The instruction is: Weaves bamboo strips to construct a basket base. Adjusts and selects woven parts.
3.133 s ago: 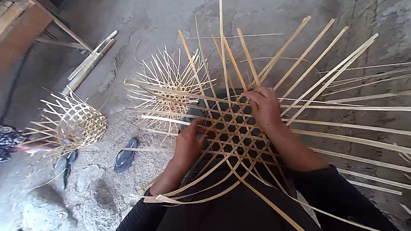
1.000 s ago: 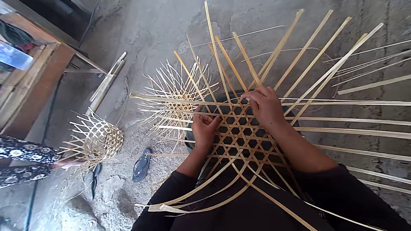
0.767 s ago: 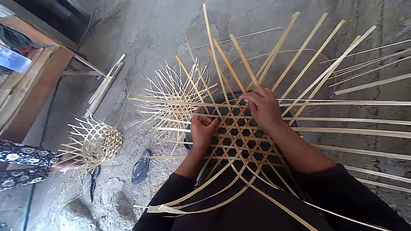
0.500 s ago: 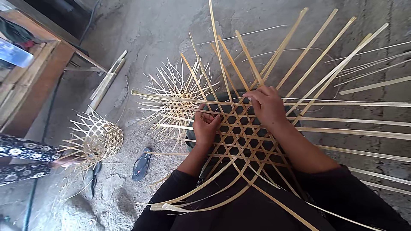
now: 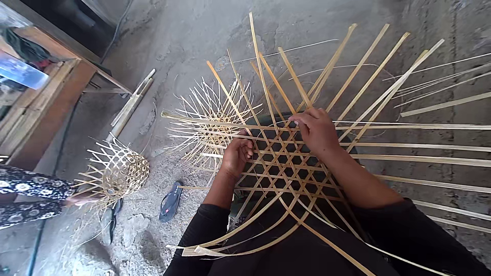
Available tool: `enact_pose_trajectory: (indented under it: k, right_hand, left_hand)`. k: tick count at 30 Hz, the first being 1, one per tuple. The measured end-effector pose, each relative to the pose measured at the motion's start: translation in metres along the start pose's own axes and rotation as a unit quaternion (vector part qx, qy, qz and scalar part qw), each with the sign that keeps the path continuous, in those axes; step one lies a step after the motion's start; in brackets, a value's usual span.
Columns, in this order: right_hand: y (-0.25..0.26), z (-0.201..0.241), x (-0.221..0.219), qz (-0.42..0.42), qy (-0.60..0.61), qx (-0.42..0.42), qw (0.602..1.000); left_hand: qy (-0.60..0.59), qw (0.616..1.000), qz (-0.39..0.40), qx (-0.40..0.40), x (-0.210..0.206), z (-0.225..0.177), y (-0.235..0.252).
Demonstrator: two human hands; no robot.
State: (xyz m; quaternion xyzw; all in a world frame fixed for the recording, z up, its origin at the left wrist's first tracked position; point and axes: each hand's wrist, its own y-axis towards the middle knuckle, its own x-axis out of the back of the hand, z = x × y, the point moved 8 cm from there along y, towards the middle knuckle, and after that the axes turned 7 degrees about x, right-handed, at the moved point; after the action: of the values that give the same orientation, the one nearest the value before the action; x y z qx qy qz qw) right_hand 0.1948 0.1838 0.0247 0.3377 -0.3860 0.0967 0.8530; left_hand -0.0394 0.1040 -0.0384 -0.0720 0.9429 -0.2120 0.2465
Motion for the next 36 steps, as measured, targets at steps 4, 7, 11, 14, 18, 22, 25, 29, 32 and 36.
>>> enact_pose_trajectory:
  k: [4,7,11,14,18,22,25,29,32,36]
  right_hand:
    - [0.001,0.000,-0.001,0.004,0.000,-0.002,1.000]
    - [0.001,0.000,-0.001,0.001,0.000,0.000,1.000]
    - [-0.001,-0.001,-0.001,-0.002,0.002,-0.002,1.000]
    - [0.000,0.001,0.001,-0.002,0.004,0.000,1.000]
    - [-0.001,0.001,-0.001,-0.002,0.003,-0.003,1.000]
    - [0.000,0.000,-0.002,-0.004,0.004,0.003,1.000]
    - [-0.001,0.000,-0.003,-0.001,0.002,0.005,1.000]
    - [0.000,0.001,-0.002,-0.011,0.008,0.007,1.000]
    - [-0.001,-0.001,-0.001,-0.015,0.009,-0.003,1.000]
    - [-0.002,-0.003,-0.001,-0.014,-0.001,-0.004,1.000]
  left_hand:
    - [0.042,0.999,-0.026,0.001,-0.002,-0.001,-0.001]
    - [0.052,0.995,-0.084,-0.025,-0.003,-0.001,-0.005]
    - [0.098,0.963,-0.080,-0.238,-0.009,0.002,-0.024]
    - [0.154,0.950,-0.052,-0.266,-0.020,0.000,-0.036]
    - [0.125,0.968,-0.073,-0.205,-0.028,-0.007,-0.039]
    - [0.121,0.980,-0.080,-0.135,-0.048,-0.032,-0.052]
    - [0.137,0.985,-0.065,-0.086,-0.060,-0.051,-0.061]
    - [0.211,0.977,0.017,0.017,-0.069,-0.035,-0.047]
    - [0.386,0.910,0.032,-0.151,-0.062,-0.037,-0.025]
    - [0.261,0.958,-0.017,-0.120,-0.027,-0.029,0.017]
